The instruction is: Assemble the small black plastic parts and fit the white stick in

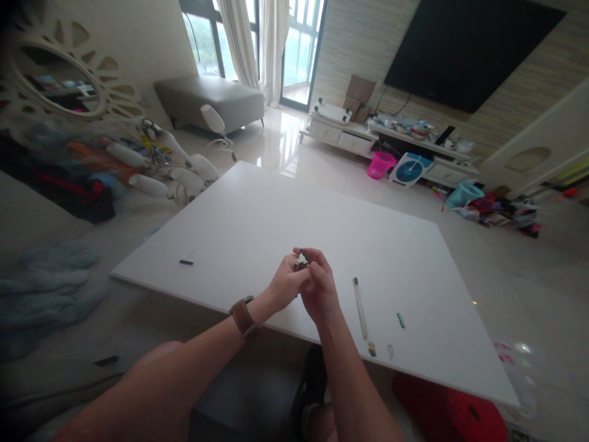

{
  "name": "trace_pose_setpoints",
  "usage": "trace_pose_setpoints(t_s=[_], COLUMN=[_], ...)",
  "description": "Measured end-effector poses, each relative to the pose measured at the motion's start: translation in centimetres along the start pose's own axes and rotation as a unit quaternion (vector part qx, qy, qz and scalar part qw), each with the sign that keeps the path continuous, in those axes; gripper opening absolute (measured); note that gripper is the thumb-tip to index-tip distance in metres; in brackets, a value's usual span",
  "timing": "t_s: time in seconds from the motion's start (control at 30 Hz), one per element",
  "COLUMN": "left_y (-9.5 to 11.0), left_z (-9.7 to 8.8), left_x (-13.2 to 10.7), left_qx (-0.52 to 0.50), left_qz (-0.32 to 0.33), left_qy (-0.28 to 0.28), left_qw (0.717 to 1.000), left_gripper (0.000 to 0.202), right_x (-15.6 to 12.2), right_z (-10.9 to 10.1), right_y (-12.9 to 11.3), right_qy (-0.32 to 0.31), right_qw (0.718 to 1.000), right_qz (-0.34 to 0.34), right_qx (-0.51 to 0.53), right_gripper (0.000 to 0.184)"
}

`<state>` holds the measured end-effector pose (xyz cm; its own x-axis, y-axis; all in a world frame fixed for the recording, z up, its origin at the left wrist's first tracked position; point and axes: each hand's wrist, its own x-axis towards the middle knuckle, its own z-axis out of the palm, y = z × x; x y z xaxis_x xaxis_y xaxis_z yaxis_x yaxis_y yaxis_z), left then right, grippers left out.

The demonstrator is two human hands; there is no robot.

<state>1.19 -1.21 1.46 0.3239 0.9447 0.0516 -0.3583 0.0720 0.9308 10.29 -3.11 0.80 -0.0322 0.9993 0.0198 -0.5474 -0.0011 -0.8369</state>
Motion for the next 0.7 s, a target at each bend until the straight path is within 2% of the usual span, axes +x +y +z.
trace_pose_setpoints(t_s=[0.23,0.43,0.7], left_y=[0.08,0.19,-0.36], left_z=[-0.24,-0.17,-0.01], left_x=[-0.56,-0.81,-0.01], left_qx=[-0.013,-0.015,-0.026], left_qz=[-0.004,-0.008,-0.022], left_qy=[-0.034,-0.035,-0.045], left_qw=[0.999,0.999,0.998], left_gripper=[0.044,0.039,0.035], right_x=[-0.85,-0.79,-0.05], right_z=[0.82,0.54,0.1], right_y=[-0.26,0.29,0.3], right_qy=[-0.005,-0.004,0.0], right_qw=[0.999,0.999,1.0], right_qz=[0.007,0.006,-0.001], right_qx=[0.032,0.034,0.024], right_gripper=[0.032,0.035,0.032])
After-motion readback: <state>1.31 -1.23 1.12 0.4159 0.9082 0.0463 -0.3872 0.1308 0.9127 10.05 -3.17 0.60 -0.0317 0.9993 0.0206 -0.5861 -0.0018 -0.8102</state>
